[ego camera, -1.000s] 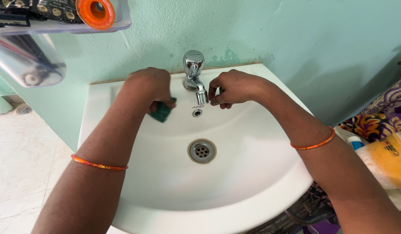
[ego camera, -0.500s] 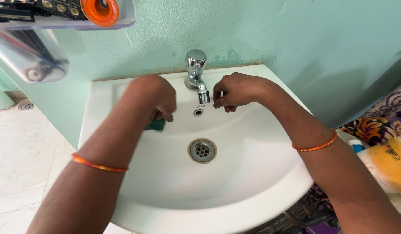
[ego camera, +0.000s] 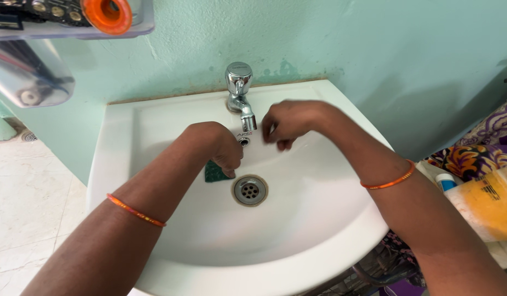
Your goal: The person cleans a white ceramic sink by scrubbing the basin, faucet, and rim using a small green sponge.
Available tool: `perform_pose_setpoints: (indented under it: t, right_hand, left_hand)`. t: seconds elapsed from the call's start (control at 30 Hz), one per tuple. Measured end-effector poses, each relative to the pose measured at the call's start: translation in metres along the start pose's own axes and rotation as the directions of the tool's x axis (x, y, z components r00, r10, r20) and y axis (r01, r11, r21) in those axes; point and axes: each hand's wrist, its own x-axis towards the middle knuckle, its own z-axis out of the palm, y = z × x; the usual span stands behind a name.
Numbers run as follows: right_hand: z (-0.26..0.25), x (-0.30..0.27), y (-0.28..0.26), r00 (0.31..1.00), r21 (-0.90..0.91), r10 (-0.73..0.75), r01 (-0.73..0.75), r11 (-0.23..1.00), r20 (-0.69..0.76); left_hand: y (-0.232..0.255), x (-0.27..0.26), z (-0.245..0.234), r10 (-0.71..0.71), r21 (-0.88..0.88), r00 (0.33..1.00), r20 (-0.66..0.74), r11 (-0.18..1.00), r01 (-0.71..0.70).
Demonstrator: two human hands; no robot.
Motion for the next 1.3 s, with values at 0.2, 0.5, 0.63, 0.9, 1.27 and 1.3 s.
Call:
perform_pose_setpoints:
  t: [0.2,0.5,0.63,0.9,1.27,1.3]
  right_hand:
    - [0.052,0.027,-0.017,0.954,0.072,-0.167,0.154,0.985,0.250]
    - [0.085,0.024,-0.031,0.983,-0.625,-0.182,0.134,0.769,-0.012]
    - [0.066,0.020,-0.015,0.985,-0.742,0.164,-0.151,0.654,-0.056]
    - [0.025,-0.010,-0.016,0.957,-0.375,0.290,-0.259,0.890,0.028]
    - [0.075,0.036,0.013,0.998,-0.439,0.043,-0.019,0.898,0.046]
    - [0.073,0.035,0.012,0.998,-0.462,0.043,-0.016,0.887,0.047]
  left_hand:
    - [-0.008,-0.008,-0.002,-0.066,-0.032,0.998,-0.018,0.997,0.066]
    - [-0.020,-0.035,-0.015,-0.114,-0.403,0.992,-0.049,0.911,0.085]
    - [-0.018,-0.048,-0.018,-0.153,-0.366,0.980,-0.125,0.925,0.098]
    - [-0.008,-0.051,-0.018,-0.155,-0.265,0.976,-0.152,0.958,0.111]
    - [-0.006,-0.045,-0.014,-0.122,-0.260,0.984,-0.130,0.962,0.085]
    - [-0.006,-0.046,-0.014,-0.123,-0.265,0.984,-0.131,0.961,0.085]
